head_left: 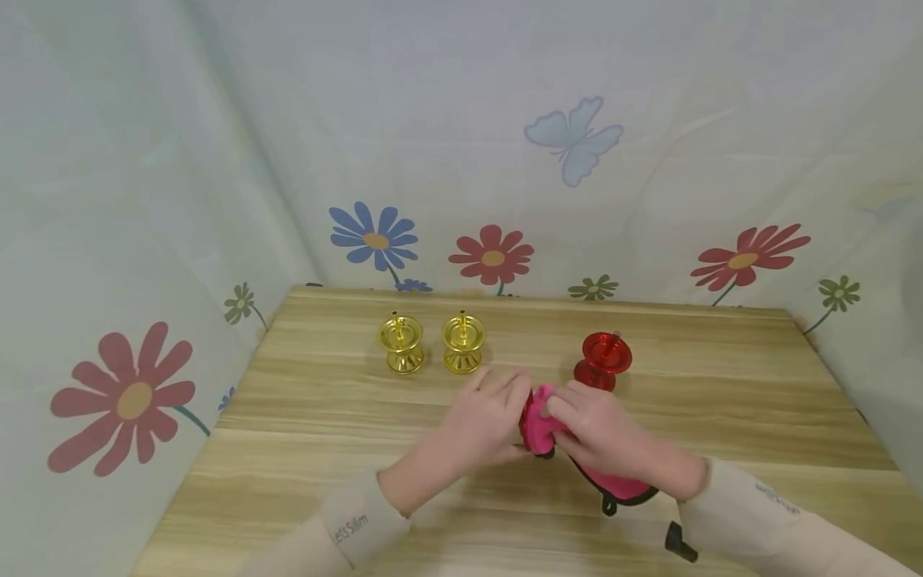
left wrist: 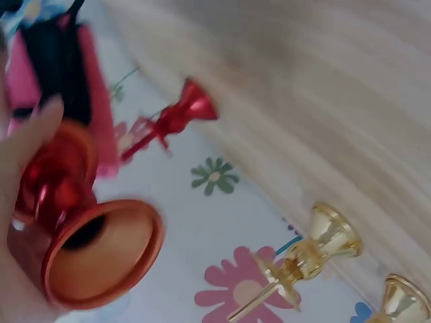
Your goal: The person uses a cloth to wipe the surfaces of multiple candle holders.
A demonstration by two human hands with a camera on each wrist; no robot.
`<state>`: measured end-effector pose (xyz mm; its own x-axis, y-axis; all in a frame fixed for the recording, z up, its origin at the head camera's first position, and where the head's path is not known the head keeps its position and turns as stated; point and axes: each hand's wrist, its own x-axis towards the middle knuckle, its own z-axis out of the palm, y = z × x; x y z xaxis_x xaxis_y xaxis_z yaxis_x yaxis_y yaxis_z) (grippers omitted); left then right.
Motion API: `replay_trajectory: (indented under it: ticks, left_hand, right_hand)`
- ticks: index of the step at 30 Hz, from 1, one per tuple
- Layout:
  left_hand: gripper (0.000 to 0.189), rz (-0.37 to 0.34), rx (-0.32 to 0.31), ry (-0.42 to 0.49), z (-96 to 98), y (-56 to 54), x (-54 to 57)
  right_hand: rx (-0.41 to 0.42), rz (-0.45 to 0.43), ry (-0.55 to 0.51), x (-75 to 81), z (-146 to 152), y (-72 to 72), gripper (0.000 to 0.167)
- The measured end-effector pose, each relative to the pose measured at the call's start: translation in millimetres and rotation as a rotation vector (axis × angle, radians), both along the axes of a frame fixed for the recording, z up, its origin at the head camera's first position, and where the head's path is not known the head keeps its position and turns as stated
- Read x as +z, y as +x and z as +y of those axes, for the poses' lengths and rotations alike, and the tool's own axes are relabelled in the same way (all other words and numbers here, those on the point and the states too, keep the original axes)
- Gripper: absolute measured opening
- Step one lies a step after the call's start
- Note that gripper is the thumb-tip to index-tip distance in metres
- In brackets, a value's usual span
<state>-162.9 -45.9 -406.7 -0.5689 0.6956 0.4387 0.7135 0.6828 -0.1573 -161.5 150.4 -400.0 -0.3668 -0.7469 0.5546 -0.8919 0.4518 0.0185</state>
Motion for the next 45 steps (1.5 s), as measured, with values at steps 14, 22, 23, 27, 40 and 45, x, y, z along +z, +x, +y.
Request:
replay_trajectory:
  ticks: [14,22,23,27,40,45]
  left_hand:
    - [0.073,-0.699,-0.085,0.044,-12.5,-16.0,20.6]
    - [0.092,-0.204,0.031,0.017,-3.7,-1.9,3.3]
    - [0.092,-0.121,0.037,0.024,-2.7,-0.1,0.4]
    - [0.091,-0.127,0.037,0.025,-4.6,1.6,0.9]
    - [0.08,-0.891,-0.136,0.065,-14.6,-24.2,24.0]
    - [0.079,-0.665,-0.101,0.088,-10.7,-18.0,18.3]
  right_hand:
    - [0.013,0.043,0.126,7.8,-2,1.1,0.019]
    - [0.019,0.01,-0.011,4.3,-2,-3.6,0.022]
    - [0.017,0.002,-0.02,3.7,-1,-4.1,0.022]
    - [0.011,0.008,-0.01,2.0,1,-5.2,0.022]
    - [0.064,0.201,0.078,6.5,-7,1.4,0.018]
    - [0.053,0.126,0.018,6.8,-3,-1.5,0.006]
